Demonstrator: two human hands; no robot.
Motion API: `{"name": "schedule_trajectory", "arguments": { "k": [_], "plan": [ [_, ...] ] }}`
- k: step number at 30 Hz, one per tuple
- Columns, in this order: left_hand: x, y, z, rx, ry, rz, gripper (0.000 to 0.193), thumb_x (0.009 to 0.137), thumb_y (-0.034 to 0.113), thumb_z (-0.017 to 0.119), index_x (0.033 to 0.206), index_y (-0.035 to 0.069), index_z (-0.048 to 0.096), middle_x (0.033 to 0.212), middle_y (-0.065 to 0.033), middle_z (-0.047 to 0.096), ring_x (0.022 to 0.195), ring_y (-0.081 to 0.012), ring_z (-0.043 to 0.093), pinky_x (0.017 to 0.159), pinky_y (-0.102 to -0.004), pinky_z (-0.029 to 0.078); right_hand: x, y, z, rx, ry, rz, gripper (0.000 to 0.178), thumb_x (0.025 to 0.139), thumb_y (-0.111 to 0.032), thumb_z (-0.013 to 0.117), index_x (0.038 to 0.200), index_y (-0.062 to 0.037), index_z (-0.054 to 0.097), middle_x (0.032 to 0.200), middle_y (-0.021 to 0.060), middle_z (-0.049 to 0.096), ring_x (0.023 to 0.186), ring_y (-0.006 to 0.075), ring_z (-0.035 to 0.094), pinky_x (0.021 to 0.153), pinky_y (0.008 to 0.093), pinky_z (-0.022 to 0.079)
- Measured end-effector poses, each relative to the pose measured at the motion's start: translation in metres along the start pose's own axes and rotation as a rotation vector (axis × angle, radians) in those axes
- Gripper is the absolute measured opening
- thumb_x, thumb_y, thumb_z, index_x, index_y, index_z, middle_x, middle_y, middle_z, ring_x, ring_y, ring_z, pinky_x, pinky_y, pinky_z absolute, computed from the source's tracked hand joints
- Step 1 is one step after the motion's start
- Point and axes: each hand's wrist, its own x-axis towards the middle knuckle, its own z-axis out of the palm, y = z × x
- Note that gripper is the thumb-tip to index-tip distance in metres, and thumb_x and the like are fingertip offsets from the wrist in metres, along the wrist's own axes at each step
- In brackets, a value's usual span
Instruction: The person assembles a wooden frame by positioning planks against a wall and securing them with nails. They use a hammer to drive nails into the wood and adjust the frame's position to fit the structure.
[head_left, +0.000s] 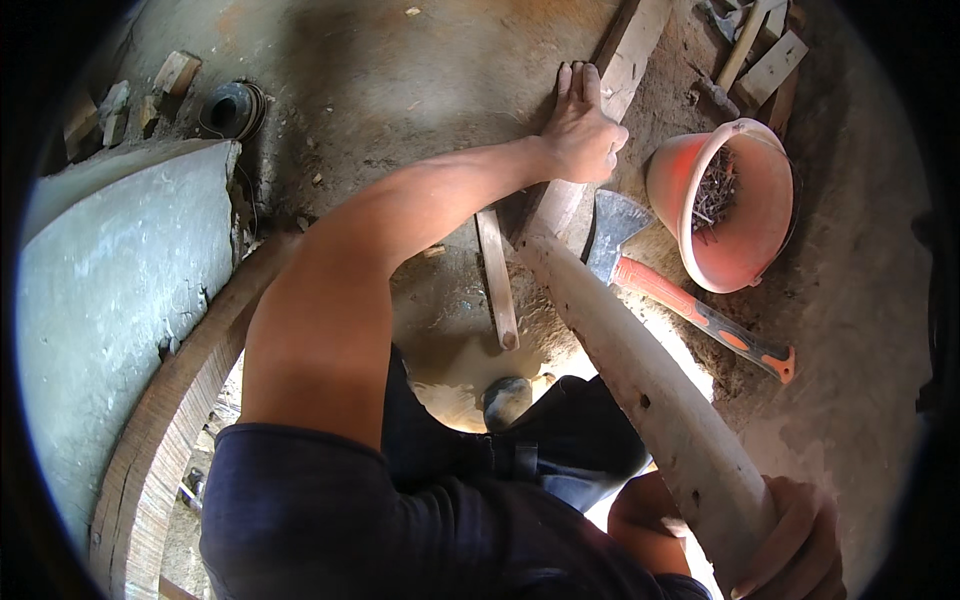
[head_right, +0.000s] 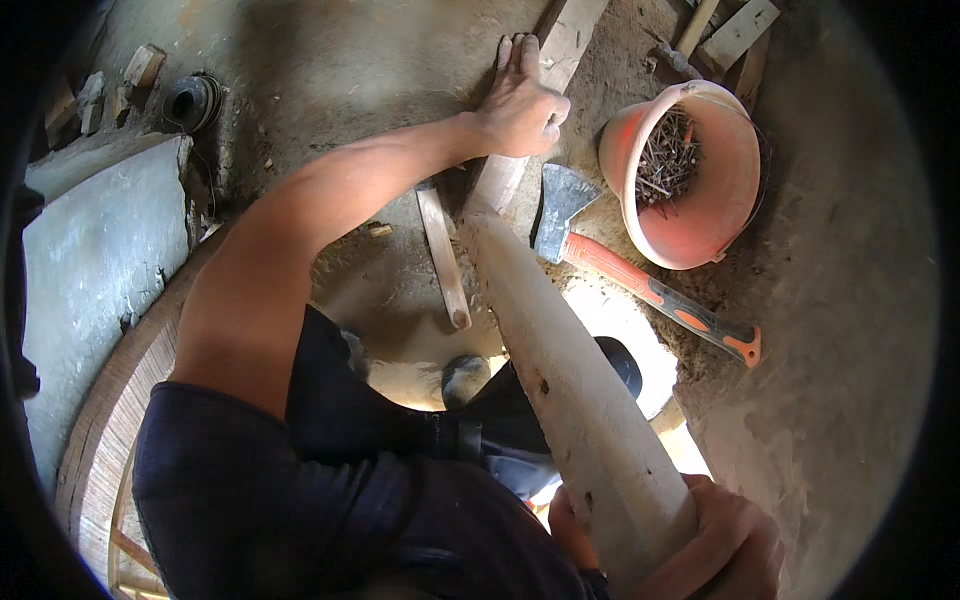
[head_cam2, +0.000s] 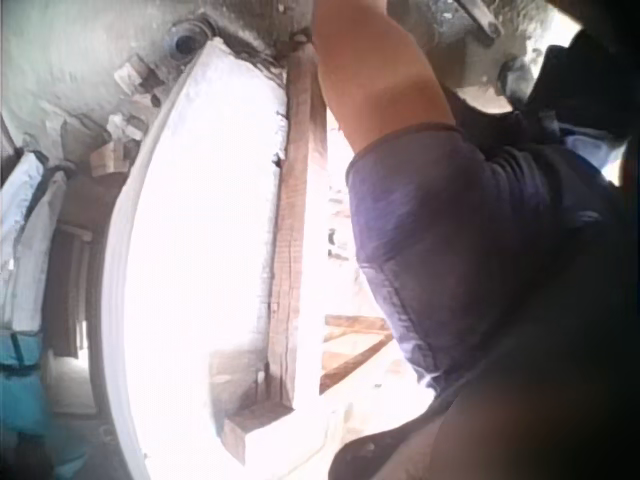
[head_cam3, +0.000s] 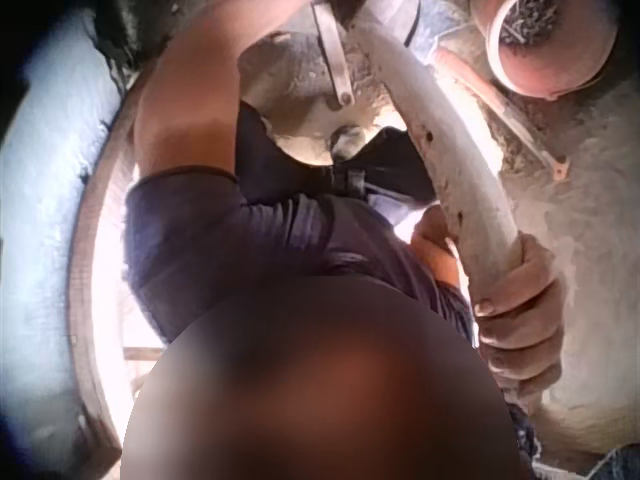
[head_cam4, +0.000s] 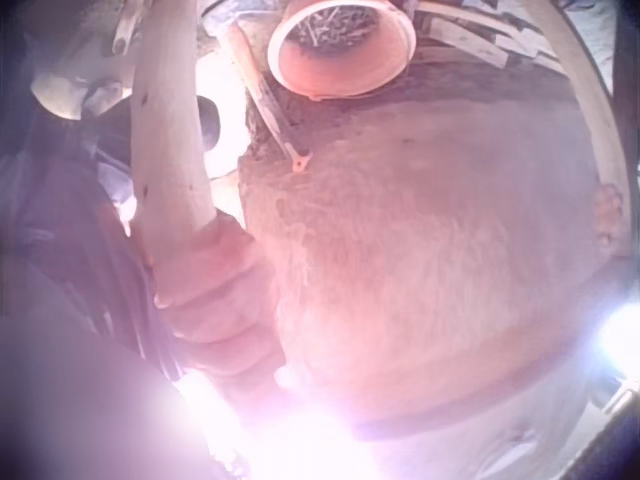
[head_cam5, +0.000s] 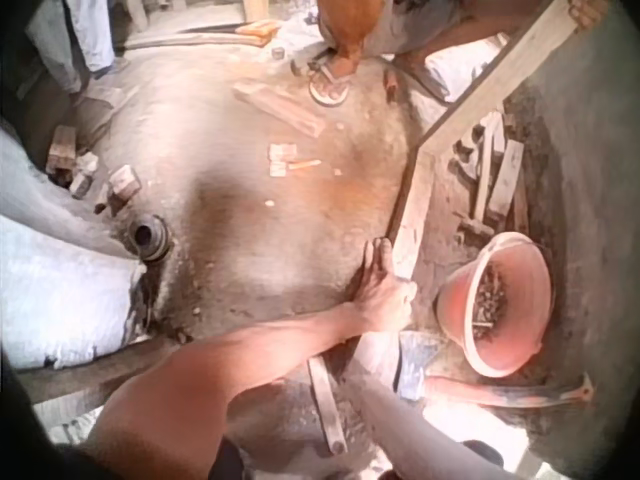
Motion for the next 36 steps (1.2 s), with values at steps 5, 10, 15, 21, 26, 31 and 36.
{"name": "schedule_trajectory", "arguments": {
  "k": [5, 10, 15, 21, 26, 31, 36],
  "plan": [
    [-0.001, -0.004, 0.008, -0.011, 0.068, 0.056, 0.011, 0.076, 0.018, 0.078, 0.086, 0.012, 0.078, 0.146, -0.0628, 0.023, 0.143, -0.0799, 0.021, 0.123, -0.0794, 0.010, -0.007, 0.004, -0.012, 0.004, 0.039, 0.015, 0.060, 0.081, -0.037, 0.085, 0.128, -0.0120, 0.059, 0.113, 0.0076, 0.063, 0.102, 0.0247, 0.063, 0.089, 0.0412, 0.053],
    [-0.001, -0.001, 0.006, 0.059, 0.061, 0.147, 0.010, 0.075, 0.018, 0.072, 0.081, 0.011, 0.076, 0.134, -0.0648, 0.035, 0.139, -0.0791, 0.024, 0.120, -0.0828, 0.013, -0.007, 0.001, -0.013, -0.005, 0.049, 0.028, 0.063, 0.082, -0.036, 0.084, 0.133, -0.0108, 0.057, 0.117, 0.0101, 0.063, 0.105, 0.0282, 0.064, 0.091, 0.0438, 0.055],
    [0.004, -0.005, 0.005, 0.026, 0.036, 0.105, 0.008, 0.076, 0.018, 0.071, 0.079, 0.012, 0.074, 0.116, -0.0564, 0.055, 0.138, -0.0763, 0.027, 0.118, -0.0823, 0.017, -0.007, -0.006, -0.005, -0.003, 0.003, -0.006, 0.067, 0.083, -0.035, 0.083, 0.138, -0.0097, 0.054, 0.121, 0.0126, 0.063, 0.108, 0.0316, 0.064, 0.092, 0.0464, 0.056],
    [-0.001, -0.012, 0.024, 0.041, 0.128, 0.144, 0.008, 0.076, 0.022, 0.073, 0.079, 0.015, 0.072, 0.109, -0.0476, 0.054, 0.126, -0.0637, 0.040, 0.109, -0.0754, 0.028, -0.020, -0.001, -0.008, 0.008, -0.082, -0.083, 0.072, 0.084, -0.034, 0.081, 0.144, -0.0083, 0.051, 0.125, 0.0156, 0.063, 0.111, 0.0358, 0.065, 0.094, 0.0496, 0.058],
    [0.005, -0.002, 0.007, 0.149, 0.020, 0.033, 0.016, 0.081, 0.030, 0.073, 0.088, 0.016, 0.073, 0.132, -0.0466, 0.044, 0.134, -0.0616, 0.034, 0.115, -0.0728, 0.022, -0.011, -0.008, 0.004, -0.067, -0.143, 0.033, 0.076, 0.084, -0.033, 0.080, 0.149, -0.0071, 0.049, 0.129, 0.0181, 0.063, 0.114, 0.0392, 0.066, 0.096, 0.0522, 0.059],
    [-0.019, 0.011, -0.021, 0.318, -0.124, -0.047, 0.059, 0.091, 0.043, 0.071, 0.149, 0.034, 0.062, 0.166, -0.0366, 0.030, 0.157, -0.0580, 0.018, 0.122, -0.0791, 0.009, 0.002, -0.004, 0.010, -0.110, -0.140, 0.067, 0.080, 0.085, -0.032, 0.079, 0.154, -0.0060, 0.046, 0.132, 0.0206, 0.063, 0.117, 0.0427, 0.067, 0.097, 0.0548, 0.060],
    [-0.011, 0.084, -0.128, -0.150, 0.062, -0.050, 0.074, 0.097, 0.042, 0.067, 0.162, 0.015, 0.048, 0.141, -0.0316, 0.064, 0.138, -0.0489, 0.058, 0.119, -0.0571, 0.043, 0.008, -0.003, 0.026, -0.066, -0.060, 0.085, 0.068, 0.077, -0.023, 0.081, 0.136, 0.0021, 0.057, 0.121, 0.0177, 0.072, 0.106, 0.0302, 0.072, 0.092, 0.0450, 0.061]
  ]
}}
